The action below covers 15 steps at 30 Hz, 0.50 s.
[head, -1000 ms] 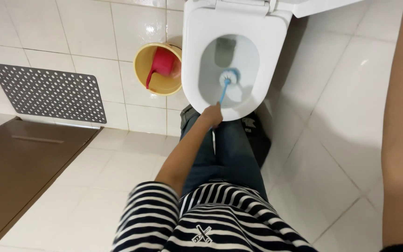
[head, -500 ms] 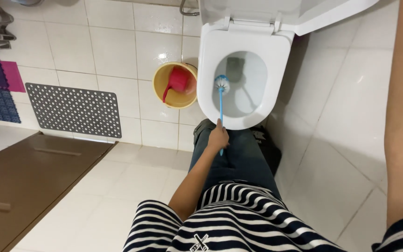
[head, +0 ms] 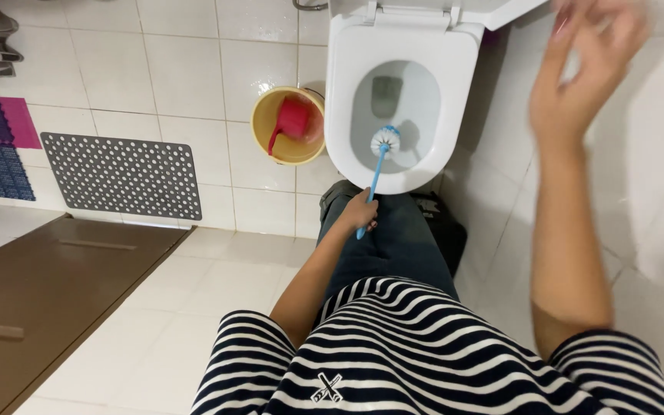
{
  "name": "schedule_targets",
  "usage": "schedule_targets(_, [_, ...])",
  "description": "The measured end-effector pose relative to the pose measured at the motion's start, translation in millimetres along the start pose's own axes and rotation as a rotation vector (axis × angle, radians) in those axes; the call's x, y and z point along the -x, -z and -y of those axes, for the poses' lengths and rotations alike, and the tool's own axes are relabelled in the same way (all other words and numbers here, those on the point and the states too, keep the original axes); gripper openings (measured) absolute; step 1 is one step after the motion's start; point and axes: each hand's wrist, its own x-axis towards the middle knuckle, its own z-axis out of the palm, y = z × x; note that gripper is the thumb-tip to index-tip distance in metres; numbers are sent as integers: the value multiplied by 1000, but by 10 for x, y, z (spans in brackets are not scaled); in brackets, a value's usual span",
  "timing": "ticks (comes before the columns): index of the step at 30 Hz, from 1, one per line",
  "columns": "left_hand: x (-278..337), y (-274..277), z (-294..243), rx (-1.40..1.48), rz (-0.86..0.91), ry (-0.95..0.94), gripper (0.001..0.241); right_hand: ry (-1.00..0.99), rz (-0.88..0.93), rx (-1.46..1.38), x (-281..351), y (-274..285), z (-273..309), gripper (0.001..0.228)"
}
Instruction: Scrubbing and rinsing the inside of a toilet bowl using a brush and water.
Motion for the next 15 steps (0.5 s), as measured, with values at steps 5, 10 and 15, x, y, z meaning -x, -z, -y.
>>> schedule_targets(5, [-243,-167,181,58,42,-6,68,-401,116,-125,1314,-181,701,16])
schedule_targets(10, [-327,-390,232,128,59,-53,80,-894,330,-469,2695,-430,738,21])
schedule_targets(15, [-15,-739,218,-18,-89,-134,89,-1567,754,-703,2768,-250,959,50])
